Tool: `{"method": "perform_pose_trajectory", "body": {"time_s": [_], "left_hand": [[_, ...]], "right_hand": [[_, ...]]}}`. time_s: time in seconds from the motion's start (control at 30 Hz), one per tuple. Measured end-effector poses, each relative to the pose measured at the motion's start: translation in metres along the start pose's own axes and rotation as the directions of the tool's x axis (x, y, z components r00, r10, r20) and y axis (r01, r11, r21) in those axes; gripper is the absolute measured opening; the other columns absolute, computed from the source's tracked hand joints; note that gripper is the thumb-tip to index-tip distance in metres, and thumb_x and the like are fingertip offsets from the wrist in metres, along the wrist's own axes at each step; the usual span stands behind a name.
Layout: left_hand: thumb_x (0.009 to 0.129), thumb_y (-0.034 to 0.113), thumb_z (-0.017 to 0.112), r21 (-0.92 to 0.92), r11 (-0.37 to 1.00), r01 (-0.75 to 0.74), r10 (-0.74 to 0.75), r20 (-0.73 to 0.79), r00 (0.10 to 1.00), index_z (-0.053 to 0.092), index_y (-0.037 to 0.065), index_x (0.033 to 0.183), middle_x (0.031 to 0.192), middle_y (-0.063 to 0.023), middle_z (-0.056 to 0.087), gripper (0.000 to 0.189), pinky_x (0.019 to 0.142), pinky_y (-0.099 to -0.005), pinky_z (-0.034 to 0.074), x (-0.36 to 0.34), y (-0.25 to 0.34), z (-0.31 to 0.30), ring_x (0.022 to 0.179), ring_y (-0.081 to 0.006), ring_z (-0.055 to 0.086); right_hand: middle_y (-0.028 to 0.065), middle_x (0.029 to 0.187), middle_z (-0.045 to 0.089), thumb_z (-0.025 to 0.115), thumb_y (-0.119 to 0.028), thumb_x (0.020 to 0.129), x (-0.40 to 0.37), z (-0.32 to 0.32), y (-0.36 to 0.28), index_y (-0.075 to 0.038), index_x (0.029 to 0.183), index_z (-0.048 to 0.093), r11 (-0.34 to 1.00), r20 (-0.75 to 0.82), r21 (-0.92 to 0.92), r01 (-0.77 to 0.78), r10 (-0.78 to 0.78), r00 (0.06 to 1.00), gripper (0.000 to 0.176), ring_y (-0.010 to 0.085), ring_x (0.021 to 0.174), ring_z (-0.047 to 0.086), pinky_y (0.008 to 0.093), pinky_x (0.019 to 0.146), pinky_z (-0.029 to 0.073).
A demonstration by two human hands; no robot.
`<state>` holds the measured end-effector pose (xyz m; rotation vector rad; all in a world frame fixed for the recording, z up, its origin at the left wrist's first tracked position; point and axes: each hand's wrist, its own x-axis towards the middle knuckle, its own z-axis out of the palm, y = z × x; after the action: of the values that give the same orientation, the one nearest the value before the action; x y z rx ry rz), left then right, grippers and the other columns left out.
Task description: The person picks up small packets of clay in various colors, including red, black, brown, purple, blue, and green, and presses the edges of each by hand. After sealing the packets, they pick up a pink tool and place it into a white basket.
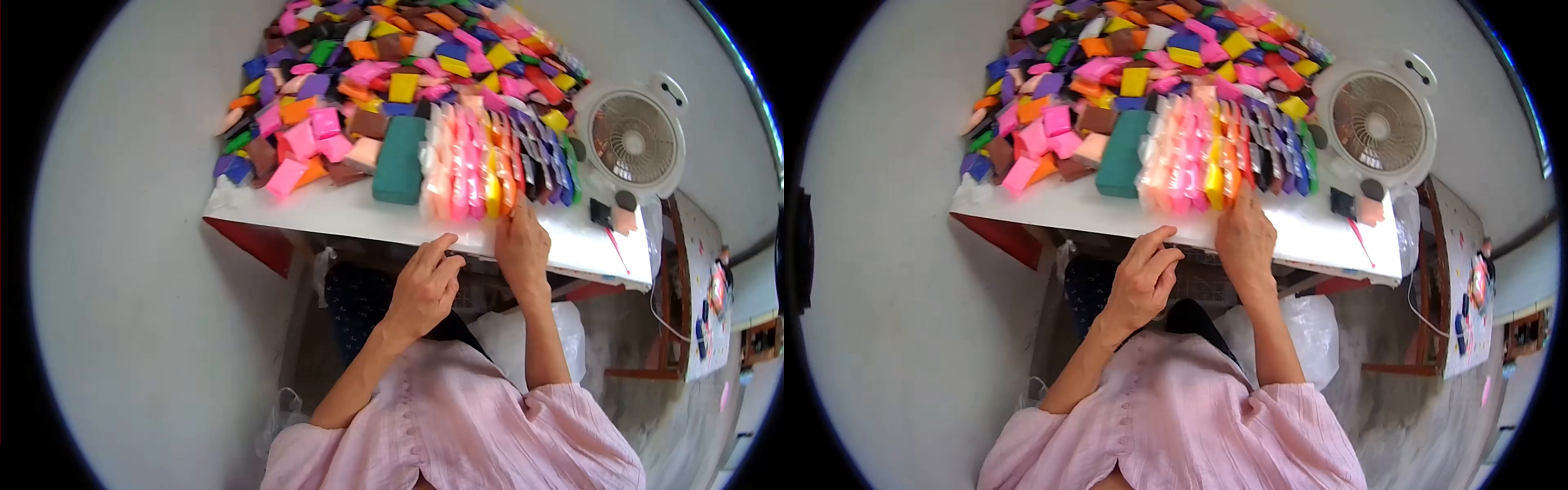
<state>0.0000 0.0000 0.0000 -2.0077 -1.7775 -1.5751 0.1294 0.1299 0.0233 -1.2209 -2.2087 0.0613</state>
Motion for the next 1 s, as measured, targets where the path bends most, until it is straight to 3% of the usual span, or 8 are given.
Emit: {"method": "perform_pose_trajectory", "body": {"time_s": [0.23,0.3,0.37,0.47,0.57,0.67,0.77,1.0], "left_hand": [[0.082,-0.006,0.057,0.122,0.989,0.079,-0.042,-0.278,0.960,0.060,0.000,0.102,0.102,-0.0150,0.061,0.021,0.078,-0.0363,0.049,0.019,-0.030,-0.067,0.089,-0.0305,0.060],[0.083,-0.005,0.056,0.120,0.970,0.213,-0.148,-0.404,0.903,0.060,0.000,0.104,0.101,-0.0138,0.062,0.022,0.078,-0.0351,0.047,0.023,-0.044,-0.090,0.086,-0.0287,0.059],[0.085,0.000,0.057,0.322,0.906,0.275,-0.069,-0.528,0.847,0.060,0.000,0.106,0.102,-0.0131,0.062,0.021,0.078,-0.0380,0.046,0.027,-0.068,-0.113,0.083,-0.0293,0.057],[0.083,0.003,0.059,0.532,0.765,0.362,0.002,-0.565,0.825,0.059,-0.001,0.105,0.102,-0.0165,0.061,0.022,0.087,-0.0459,0.043,0.039,-0.094,-0.141,0.095,-0.0359,0.055],[0.084,0.009,0.058,0.495,0.792,0.356,-0.055,-0.524,0.850,0.062,-0.002,0.102,0.107,-0.0178,0.061,0.021,0.084,-0.0463,0.043,0.059,-0.129,-0.162,0.097,-0.0361,0.054],[0.085,0.017,0.057,0.697,0.448,0.560,-0.442,-0.371,0.817,0.066,-0.003,0.096,0.109,-0.0179,0.061,0.025,0.083,-0.0474,0.043,0.092,-0.147,-0.165,0.102,-0.0365,0.053],[0.083,0.023,0.057,0.794,0.343,0.503,-0.278,-0.426,0.861,0.067,-0.004,0.089,0.108,-0.0181,0.062,0.029,0.084,-0.0494,0.042,0.094,-0.170,-0.142,0.103,-0.0365,0.054],[0.084,0.024,0.057,0.645,0.378,0.664,-0.348,-0.566,0.748,0.064,-0.003,0.100,0.103,-0.0181,0.063,0.032,0.085,-0.0509,0.041,0.099,-0.183,-0.126,0.103,-0.0356,0.055]], "right_hand": [[0.0165,0.073,0.060,0.057,0.002,0.085,-0.022,-0.006,0.007,0.002,0.123,0.057,0.925,-0.149,0.374,-0.066,0.130,0.980,0.038,0.0266,0.062,0.059,0.0373,0.060,0.048],[0.0144,0.071,0.058,0.057,0.001,0.086,-0.027,-0.004,0.010,0.003,0.116,0.060,0.939,-0.248,0.344,0.022,0.068,0.966,0.030,0.0232,0.058,0.057,0.0351,0.058,0.048],[0.0138,0.070,0.058,0.057,0.001,0.086,-0.028,-0.002,0.011,0.003,0.113,0.060,0.939,-0.278,0.337,0.067,0.031,0.960,0.028,0.0227,0.057,0.056,0.0347,0.058,0.048],[0.0131,0.070,0.058,0.058,0.001,0.085,-0.026,-0.002,0.008,0.002,0.108,0.062,0.943,-0.263,0.327,0.055,0.035,0.964,0.023,0.0208,0.057,0.056,0.0333,0.057,0.047],[0.0128,0.072,0.059,0.058,0.001,0.085,-0.025,-0.001,0.005,0.002,0.106,0.063,0.939,-0.241,0.343,0.031,0.056,0.969,0.021,0.0199,0.057,0.056,0.0323,0.055,0.046],[0.0124,0.075,0.060,0.059,0.002,0.084,-0.026,0.001,0.007,0.001,0.103,0.063,0.943,-0.250,0.331,0.040,0.047,0.967,0.020,0.0200,0.057,0.057,0.0313,0.055,0.046],[0.0120,0.079,0.061,0.059,0.003,0.083,-0.025,0.004,0.008,0.000,0.101,0.063,0.955,-0.313,0.274,0.112,-0.022,0.949,0.019,0.0212,0.058,0.058,0.0315,0.055,0.046],[0.0127,0.078,0.060,0.059,0.005,0.082,-0.025,0.007,0.008,0.000,0.097,0.063,0.946,-0.346,0.283,0.156,-0.050,0.937,0.016,0.0256,0.060,0.058,0.0347,0.056,0.047]]}}
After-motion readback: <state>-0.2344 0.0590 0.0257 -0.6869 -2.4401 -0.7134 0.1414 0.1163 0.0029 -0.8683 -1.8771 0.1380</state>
